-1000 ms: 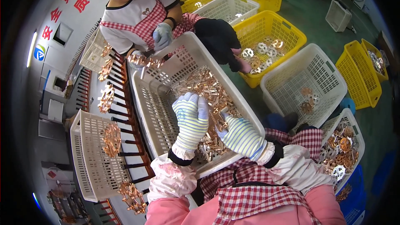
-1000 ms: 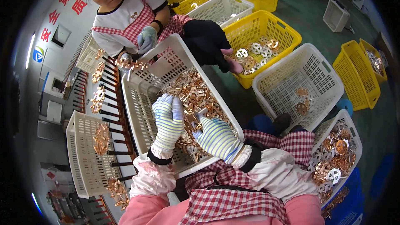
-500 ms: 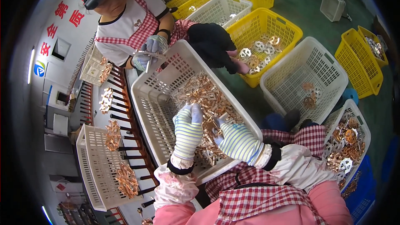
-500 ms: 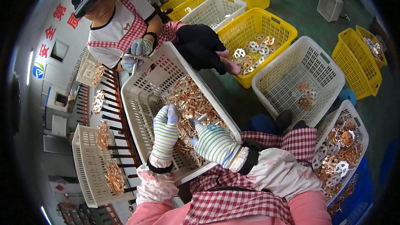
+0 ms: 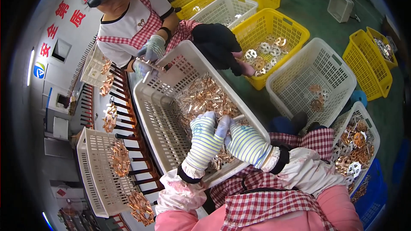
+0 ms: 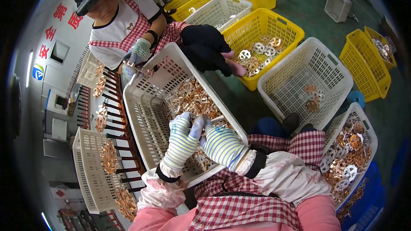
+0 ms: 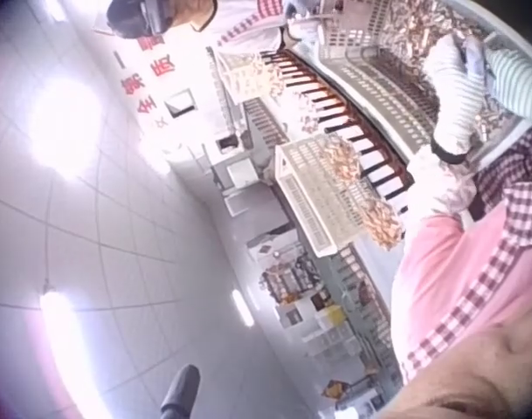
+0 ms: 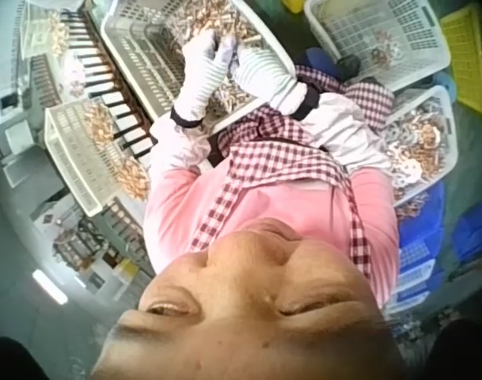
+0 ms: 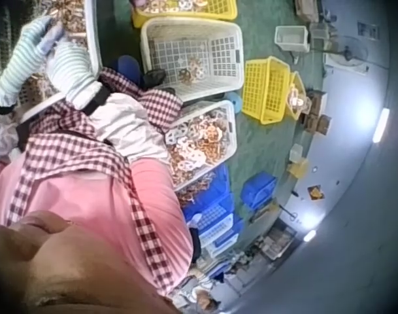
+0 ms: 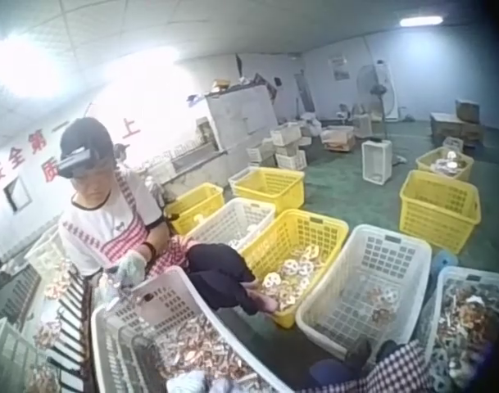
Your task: Sorting small gold-colored mechanical gear components between plastic storage bins.
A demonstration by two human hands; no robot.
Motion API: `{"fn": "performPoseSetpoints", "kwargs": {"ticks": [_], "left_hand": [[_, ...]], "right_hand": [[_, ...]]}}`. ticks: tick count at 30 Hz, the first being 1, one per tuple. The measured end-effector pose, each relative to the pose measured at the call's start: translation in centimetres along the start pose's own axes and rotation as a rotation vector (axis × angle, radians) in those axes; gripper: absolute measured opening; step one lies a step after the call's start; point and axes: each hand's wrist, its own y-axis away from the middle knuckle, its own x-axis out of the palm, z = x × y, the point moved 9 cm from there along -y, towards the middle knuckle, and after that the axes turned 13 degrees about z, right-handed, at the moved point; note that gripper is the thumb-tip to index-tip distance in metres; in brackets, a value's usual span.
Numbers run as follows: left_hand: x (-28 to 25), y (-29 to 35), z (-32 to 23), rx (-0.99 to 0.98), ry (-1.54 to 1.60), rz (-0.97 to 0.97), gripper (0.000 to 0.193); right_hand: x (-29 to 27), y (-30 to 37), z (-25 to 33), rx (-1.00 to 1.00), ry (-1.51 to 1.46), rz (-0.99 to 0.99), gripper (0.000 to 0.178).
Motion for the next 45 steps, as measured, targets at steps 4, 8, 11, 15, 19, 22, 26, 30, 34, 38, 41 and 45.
{"fn": "performPoseSetpoints", "kwargs": {"ticks": [4,8,11,15,19,22,26,30,34,38,41,45], "left_hand": [[-1.5,0.3,-2.0,0.299,-0.322,-0.141,0.017],[-6.6,2.6,0.3,0.319,-0.420,-0.654,0.006],[-7.4,1.3,3.6,0.036,-0.245,-0.469,0.016],[-3.8,1.1,7.1,-0.118,0.070,-0.223,0.019],[-2.9,0.2,1.2,0.133,-0.097,-0.138,0.024],[-1.7,0.3,0.2,0.152,-0.372,-0.192,0.021],[-2.3,0.0,0.5,0.088,-0.343,-0.233,0.021],[-2.1,-0.5,2.1,0.025,-0.163,-0.195,0.027],[-4.0,0.9,-1.5,0.210,-0.381,-0.380,0.028],[-4.7,0.6,-0.9,0.196,-0.404,-0.428,0.028],[-3.9,0.2,4.4,-0.135,0.228,-0.323,0.031],[-6.1,1.3,0.8,0.179,-0.129,-0.549,0.030]], "right_hand": [[-1.2,0.0,1.4,-0.123,-0.050,-0.024,0.045],[2.4,0.1,-2.0,0.190,-1.021,0.298,0.042],[1.3,-0.4,-3.3,0.147,-1.093,0.067,0.044],[-0.9,0.3,-1.3,0.029,-1.118,-0.079,0.036],[-1.1,0.4,-1.6,0.003,-1.031,-0.130,0.034],[-1.1,0.3,-0.7,-0.077,-0.579,-0.156,0.030],[-1.7,0.7,0.3,-0.181,-0.532,-0.279,0.036],[-2.8,1.9,4.0,-0.183,0.147,-0.374,0.048],[-0.4,0.0,-1.0,0.024,-1.279,-0.032,0.037],[-1.8,0.9,1.4,-0.269,-1.002,-0.241,0.039],[-0.8,1.6,1.4,-0.216,-0.380,-0.243,0.042],[0.2,0.8,-0.4,-0.066,-1.433,-0.160,0.040]]}}
